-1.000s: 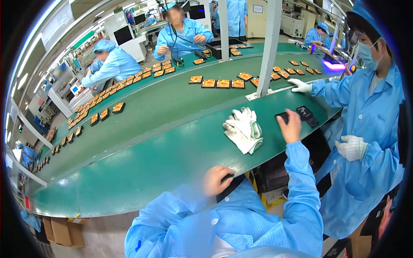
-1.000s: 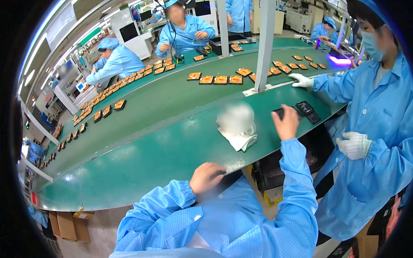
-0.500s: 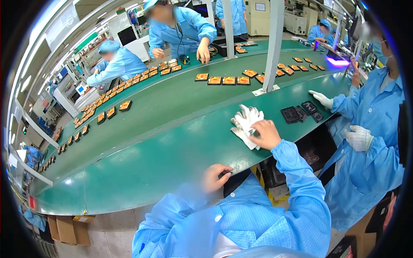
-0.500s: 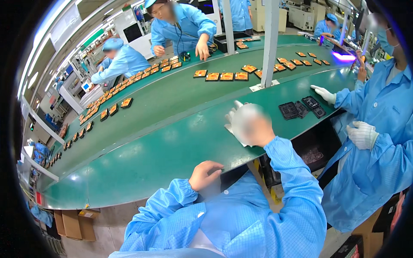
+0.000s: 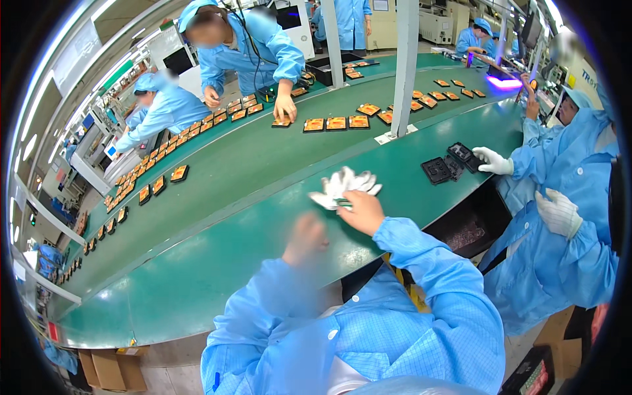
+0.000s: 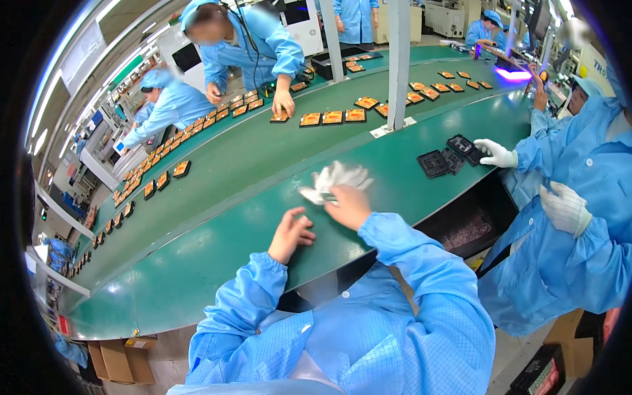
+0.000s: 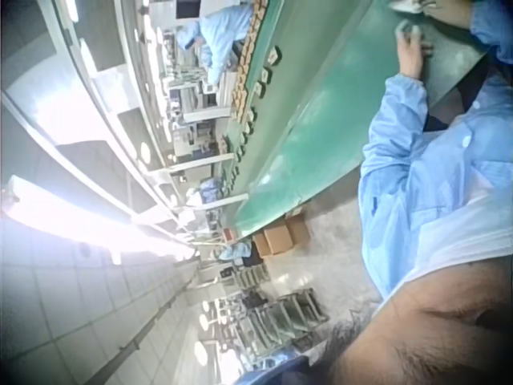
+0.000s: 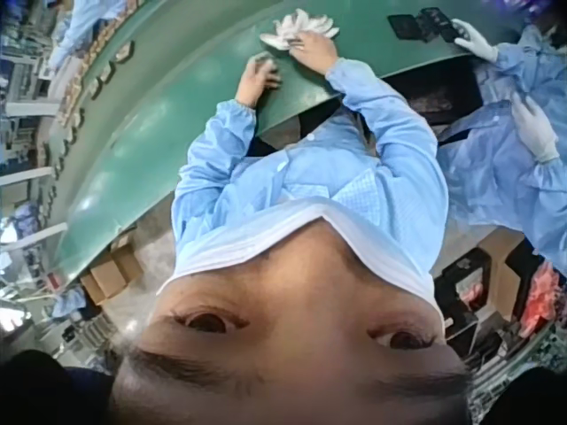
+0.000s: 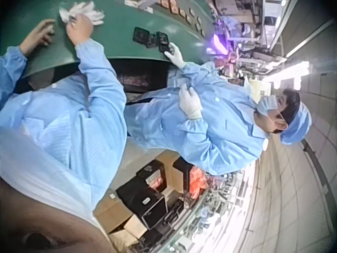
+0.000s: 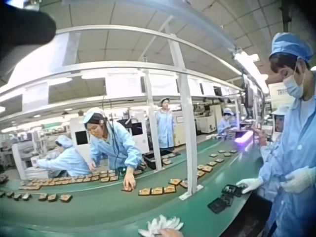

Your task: Assembling electronic components into cases and preparing for cleanroom tasks by putting on protective gloves.

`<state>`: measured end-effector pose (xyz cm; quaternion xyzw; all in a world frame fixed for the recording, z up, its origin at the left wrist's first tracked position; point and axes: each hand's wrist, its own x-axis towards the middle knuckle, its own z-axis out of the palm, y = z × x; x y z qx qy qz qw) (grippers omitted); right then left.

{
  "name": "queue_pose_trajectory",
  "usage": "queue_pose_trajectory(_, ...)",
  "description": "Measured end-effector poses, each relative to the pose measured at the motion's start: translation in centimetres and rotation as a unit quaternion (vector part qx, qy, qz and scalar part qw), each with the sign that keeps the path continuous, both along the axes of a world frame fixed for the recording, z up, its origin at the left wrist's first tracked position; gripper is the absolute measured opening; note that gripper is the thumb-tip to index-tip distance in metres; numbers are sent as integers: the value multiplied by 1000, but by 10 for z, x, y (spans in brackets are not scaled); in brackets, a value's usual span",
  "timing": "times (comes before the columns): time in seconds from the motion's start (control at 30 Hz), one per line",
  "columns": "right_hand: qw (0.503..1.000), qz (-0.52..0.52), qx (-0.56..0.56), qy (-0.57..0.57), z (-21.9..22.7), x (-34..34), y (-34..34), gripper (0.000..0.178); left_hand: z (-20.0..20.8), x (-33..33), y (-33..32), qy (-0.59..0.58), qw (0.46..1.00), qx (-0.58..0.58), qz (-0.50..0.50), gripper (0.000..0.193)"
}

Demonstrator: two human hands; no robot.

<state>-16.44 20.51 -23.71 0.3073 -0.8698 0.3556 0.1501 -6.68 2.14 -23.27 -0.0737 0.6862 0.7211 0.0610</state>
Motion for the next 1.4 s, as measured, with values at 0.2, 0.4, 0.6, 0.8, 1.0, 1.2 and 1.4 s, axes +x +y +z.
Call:
queue_pose_trajectory(0.2,956,196,-131,-177,2,-9,-98,33,-21,-44,-67,149,981,17,126,41)
queue_pose_trajectory(0.4,966,173,-102,-160,-12,-24,-112,32,-23,-55,-90,147,985,34,81,41)
queue_pose_trajectory(0.6,957,225,-99,-155,-25,-34,-115,34,-25,-54,-101,132,988,52,60,47)
queue_pose_trajectory(0.8,958,218,-138,-122,-30,-39,-110,29,-19,-57,-91,129,988,63,59,49)
queue_pose_trajectory(1.0,963,177,-198,-42,-27,-37,-109,20,-14,-52,-84,157,975,-8,159,61)
queue_pose_trajectory(1.2,949,177,-249,-79,-30,-38,-110,20,-23,-54,-90,201,969,-111,96,43)
queue_pose_trajectory(1.4,962,187,-146,-135,-21,-31,-97,35,-36,-64,-89,216,952,-186,114,39)
